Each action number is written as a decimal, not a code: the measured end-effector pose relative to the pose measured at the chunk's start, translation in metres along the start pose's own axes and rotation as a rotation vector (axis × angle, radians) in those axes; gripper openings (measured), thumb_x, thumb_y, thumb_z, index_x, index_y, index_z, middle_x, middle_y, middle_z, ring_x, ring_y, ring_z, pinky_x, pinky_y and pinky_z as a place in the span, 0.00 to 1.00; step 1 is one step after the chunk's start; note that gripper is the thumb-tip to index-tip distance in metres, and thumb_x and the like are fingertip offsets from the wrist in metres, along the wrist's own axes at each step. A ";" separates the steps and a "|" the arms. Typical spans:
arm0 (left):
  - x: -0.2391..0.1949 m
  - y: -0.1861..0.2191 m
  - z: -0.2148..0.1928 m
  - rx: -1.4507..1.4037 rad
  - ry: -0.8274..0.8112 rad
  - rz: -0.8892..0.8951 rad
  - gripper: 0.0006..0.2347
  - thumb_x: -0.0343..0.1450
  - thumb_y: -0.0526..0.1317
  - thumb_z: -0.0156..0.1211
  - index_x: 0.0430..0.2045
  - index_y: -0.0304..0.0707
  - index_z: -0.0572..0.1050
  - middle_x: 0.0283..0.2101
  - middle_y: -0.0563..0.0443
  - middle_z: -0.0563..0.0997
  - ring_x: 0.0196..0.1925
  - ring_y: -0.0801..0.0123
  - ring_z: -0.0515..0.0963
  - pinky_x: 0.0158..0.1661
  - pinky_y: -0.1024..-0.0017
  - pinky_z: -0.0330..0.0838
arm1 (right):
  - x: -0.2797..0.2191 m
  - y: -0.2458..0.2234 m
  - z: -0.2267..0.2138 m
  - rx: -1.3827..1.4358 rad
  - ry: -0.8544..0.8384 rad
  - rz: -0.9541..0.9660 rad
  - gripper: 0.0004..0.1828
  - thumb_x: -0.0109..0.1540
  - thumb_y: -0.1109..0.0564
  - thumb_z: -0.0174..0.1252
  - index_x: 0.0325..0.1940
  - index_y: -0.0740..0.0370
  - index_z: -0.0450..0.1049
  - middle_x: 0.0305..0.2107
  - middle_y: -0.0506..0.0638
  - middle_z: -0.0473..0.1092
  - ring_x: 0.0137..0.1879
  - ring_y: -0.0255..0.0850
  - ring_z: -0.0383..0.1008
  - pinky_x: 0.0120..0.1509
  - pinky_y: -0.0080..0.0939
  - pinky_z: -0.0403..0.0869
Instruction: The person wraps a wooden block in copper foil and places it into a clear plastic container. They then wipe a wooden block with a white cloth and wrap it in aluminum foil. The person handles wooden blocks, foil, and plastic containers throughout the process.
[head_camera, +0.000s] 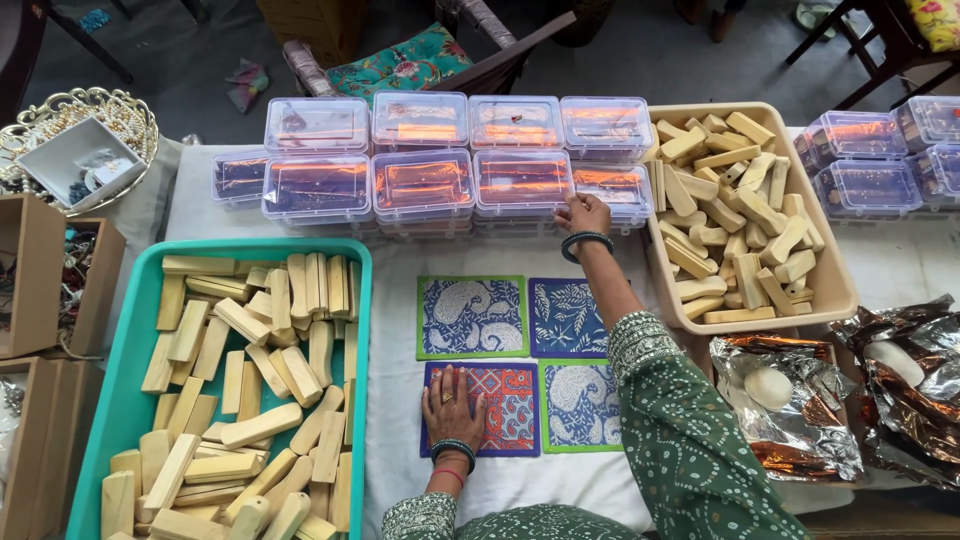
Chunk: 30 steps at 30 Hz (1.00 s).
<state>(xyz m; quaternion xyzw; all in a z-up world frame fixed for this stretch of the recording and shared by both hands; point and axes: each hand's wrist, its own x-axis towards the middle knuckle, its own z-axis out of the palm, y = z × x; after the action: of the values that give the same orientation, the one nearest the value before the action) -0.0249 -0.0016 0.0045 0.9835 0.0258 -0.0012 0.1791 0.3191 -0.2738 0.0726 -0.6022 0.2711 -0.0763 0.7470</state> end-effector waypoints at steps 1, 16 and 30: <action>0.000 0.000 0.001 0.001 0.002 0.003 0.27 0.72 0.56 0.50 0.65 0.48 0.63 0.70 0.51 0.60 0.73 0.60 0.55 0.71 0.52 0.40 | -0.002 0.001 0.000 0.003 0.001 -0.002 0.14 0.64 0.59 0.61 0.50 0.70 0.72 0.34 0.52 0.75 0.33 0.41 0.81 0.31 0.34 0.80; 0.003 -0.001 0.003 0.018 -0.009 0.005 0.27 0.71 0.56 0.50 0.65 0.48 0.63 0.70 0.51 0.60 0.73 0.61 0.54 0.71 0.53 0.41 | -0.078 0.036 -0.034 -0.169 -0.039 -0.235 0.09 0.66 0.55 0.60 0.46 0.61 0.72 0.35 0.47 0.75 0.39 0.31 0.77 0.35 0.31 0.78; -0.002 -0.009 0.014 0.049 0.036 0.042 0.27 0.71 0.56 0.54 0.65 0.50 0.66 0.72 0.50 0.59 0.75 0.58 0.56 0.73 0.51 0.45 | -0.322 0.159 -0.215 -1.160 -0.382 -0.552 0.19 0.54 0.59 0.66 0.50 0.59 0.78 0.58 0.53 0.68 0.62 0.54 0.69 0.64 0.52 0.69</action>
<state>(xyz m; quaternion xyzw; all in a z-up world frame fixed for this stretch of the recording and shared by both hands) -0.0270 0.0021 -0.0119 0.9878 0.0083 0.0194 0.1544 -0.0923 -0.2743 -0.0037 -0.9565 -0.0328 0.0013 0.2900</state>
